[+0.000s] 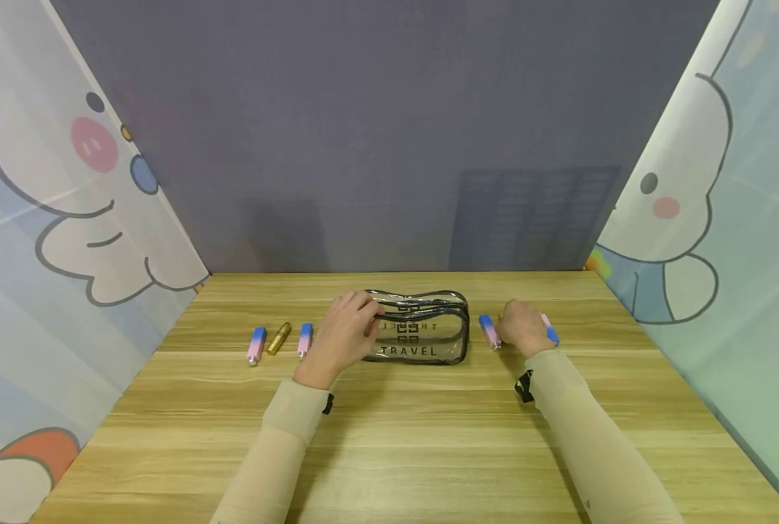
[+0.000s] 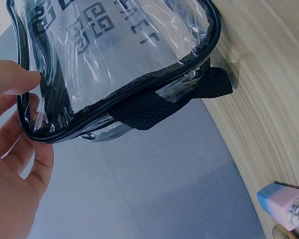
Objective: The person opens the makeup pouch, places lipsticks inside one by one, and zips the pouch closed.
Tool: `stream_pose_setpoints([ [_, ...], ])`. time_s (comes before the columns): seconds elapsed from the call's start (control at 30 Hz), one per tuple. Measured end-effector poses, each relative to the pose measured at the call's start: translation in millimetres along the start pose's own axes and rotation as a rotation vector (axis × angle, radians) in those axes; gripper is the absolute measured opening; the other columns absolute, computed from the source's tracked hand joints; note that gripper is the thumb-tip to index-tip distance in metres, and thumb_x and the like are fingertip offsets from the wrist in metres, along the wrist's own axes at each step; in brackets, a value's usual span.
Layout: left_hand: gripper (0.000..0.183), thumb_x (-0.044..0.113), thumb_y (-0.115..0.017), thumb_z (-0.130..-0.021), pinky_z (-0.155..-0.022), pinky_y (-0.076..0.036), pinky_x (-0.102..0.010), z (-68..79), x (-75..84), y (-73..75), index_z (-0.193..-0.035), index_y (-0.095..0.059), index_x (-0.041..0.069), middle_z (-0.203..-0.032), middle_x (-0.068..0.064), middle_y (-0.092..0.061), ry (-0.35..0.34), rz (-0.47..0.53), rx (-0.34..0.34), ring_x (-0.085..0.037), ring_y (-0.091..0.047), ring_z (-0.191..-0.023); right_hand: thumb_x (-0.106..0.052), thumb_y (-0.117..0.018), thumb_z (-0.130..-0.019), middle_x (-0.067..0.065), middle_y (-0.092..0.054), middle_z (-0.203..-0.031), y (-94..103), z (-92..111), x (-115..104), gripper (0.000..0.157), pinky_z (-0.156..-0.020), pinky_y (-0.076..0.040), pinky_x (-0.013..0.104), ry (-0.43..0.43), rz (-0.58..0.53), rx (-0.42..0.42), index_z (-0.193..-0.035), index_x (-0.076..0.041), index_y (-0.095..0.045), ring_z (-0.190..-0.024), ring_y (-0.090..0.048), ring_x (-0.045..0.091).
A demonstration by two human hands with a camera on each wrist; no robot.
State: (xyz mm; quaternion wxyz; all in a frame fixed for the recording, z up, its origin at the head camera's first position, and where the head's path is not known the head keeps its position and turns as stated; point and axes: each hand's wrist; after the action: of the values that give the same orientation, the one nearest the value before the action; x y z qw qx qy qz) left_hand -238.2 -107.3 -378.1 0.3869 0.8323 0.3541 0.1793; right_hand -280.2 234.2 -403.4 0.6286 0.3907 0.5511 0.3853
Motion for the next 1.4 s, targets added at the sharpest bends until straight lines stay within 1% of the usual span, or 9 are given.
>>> stream_pose_setpoints([
  [0.13, 0.013, 0.001, -0.076, -0.086, -0.079, -0.05, -0.037, 0.2, 0.1, 0.1, -0.096, -0.074, 0.008, -0.095, -0.003, -0.066, -0.002, -0.005, 0.002, -0.023, -0.06, -0.09, -0.006, -0.06, -0.086, 0.008, -0.049, -0.069, -1.2, -1, -1, 0.028, -0.054, -0.039, 0.034, -0.01, 0.012, -0.024, -0.065, -0.013, -0.043, -0.063, -0.048, 0.023],
  [0.2, 0.013, 0.001, -0.076, -0.086, -0.079, -0.05, -0.037, 0.2, 0.2, 0.0, -0.096, -0.074, 0.008, -0.095, -0.003, -0.066, -0.002, -0.006, 0.0, -0.023, -0.06, -0.09, -0.006, -0.06, -0.086, 0.008, -0.048, -0.069, -1.8, -2, -2, 0.027, -0.054, -0.039, 0.035, -0.011, 0.015, -0.034, -0.065, -0.013, -0.043, -0.063, -0.048, 0.024],
  [0.37, 0.012, 0.002, -0.076, -0.087, -0.08, -0.05, -0.037, 0.0, 0.5, 0.5, -0.097, -0.074, 0.008, -0.097, -0.003, -0.066, 0.005, -0.011, -0.012, -0.023, -0.06, -0.091, -0.006, -0.059, -0.085, 0.009, -0.051, -0.071, -3.4, -6, 0, 0.025, -0.054, -0.041, 0.036, 0.012, 0.032, -0.028, -0.067, -0.012, -0.044, -0.065, -0.052, 0.026],
  [0.63, 0.012, 0.002, -0.076, -0.087, -0.081, -0.051, -0.037, -0.2, 0.4, 0.0, -0.097, -0.073, 0.008, -0.097, -0.004, -0.066, -0.003, -0.006, -0.004, -0.023, -0.06, -0.091, -0.006, -0.061, -0.085, 0.009, -0.056, -0.075, -1.8, -8, 1, 0.013, -0.059, -0.041, 0.037, 0.029, 0.051, -0.061, -0.074, -0.008, -0.055, -0.067, -0.052, 0.025],
  [0.93, 0.013, 0.002, -0.076, -0.087, -0.08, -0.051, -0.037, -0.1, 0.2, 0.0, -0.098, -0.074, 0.008, -0.097, -0.004, -0.067, -0.007, -0.01, 0.002, -0.023, -0.061, -0.092, -0.009, -0.065, -0.084, 0.001, -0.043, -0.062, 7.4, -7, 3, 0.031, -0.05, -0.036, 0.03, 0.089, 0.065, -0.101, -0.062, -0.015, -0.044, -0.055, -0.043, 0.016],
  [1.1, 0.013, 0.002, -0.077, -0.086, -0.081, -0.051, -0.038, 0.2, 0.0, 0.7, -0.097, -0.074, 0.008, -0.097, -0.004, -0.067, -0.01, -0.01, 0.006, -0.024, -0.061, -0.092, -0.011, -0.065, -0.087, 0.002, -0.048, -0.064, 12.3, -7, 2, 0.026, -0.049, -0.037, 0.029, 0.123, 0.07, -0.118, -0.065, -0.013, -0.051, -0.055, -0.043, 0.015],
  [1.27, 0.013, 0.003, -0.077, -0.086, -0.081, -0.051, -0.039, 0.4, -0.3, 0.9, -0.097, -0.074, 0.008, -0.097, -0.005, -0.067, -0.015, -0.005, 0.012, -0.024, -0.061, -0.093, -0.016, -0.065, -0.091, 0.003, -0.05, -0.065, 14.0, -6, 1, 0.026, -0.052, -0.037, 0.03, 0.171, 0.102, -0.103, -0.068, -0.012, -0.054, -0.058, -0.045, 0.017],
  [1.33, 0.013, 0.003, -0.077, -0.086, -0.081, -0.051, -0.039, 0.4, -0.4, 0.8, -0.097, -0.074, 0.008, -0.097, -0.004, -0.067, -0.016, -0.006, 0.012, -0.024, -0.061, -0.093, -0.016, -0.066, -0.091, 0.004, -0.054, -0.07, 14.1, -6, 1, 0.021, -0.055, -0.039, 0.032, 0.194, 0.11, -0.096, -0.073, -0.009, -0.058, -0.062, -0.049, 0.019],
  [1.4, 0.013, 0.003, -0.077, -0.086, -0.081, -0.051, -0.039, 0.3, -0.5, 0.5, -0.097, -0.074, 0.008, -0.097, -0.004, -0.067, -0.015, -0.011, 0.009, -0.024, -0.061, -0.093, -0.013, -0.066, -0.09, 0.006, -0.06, -0.076, 14.5, -5, 1, 0.011, -0.058, -0.042, 0.033, 0.218, 0.113, -0.091, -0.082, -0.006, -0.064, -0.067, -0.053, 0.021],
])
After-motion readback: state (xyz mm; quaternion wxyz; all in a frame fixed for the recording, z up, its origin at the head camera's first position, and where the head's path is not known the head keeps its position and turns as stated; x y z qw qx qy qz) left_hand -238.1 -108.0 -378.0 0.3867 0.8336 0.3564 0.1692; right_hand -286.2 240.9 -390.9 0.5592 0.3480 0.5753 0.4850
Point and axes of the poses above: each hand's wrist, its own z-axis away from the middle knuckle, its own y-axis out of the back of the hand, x = y × z
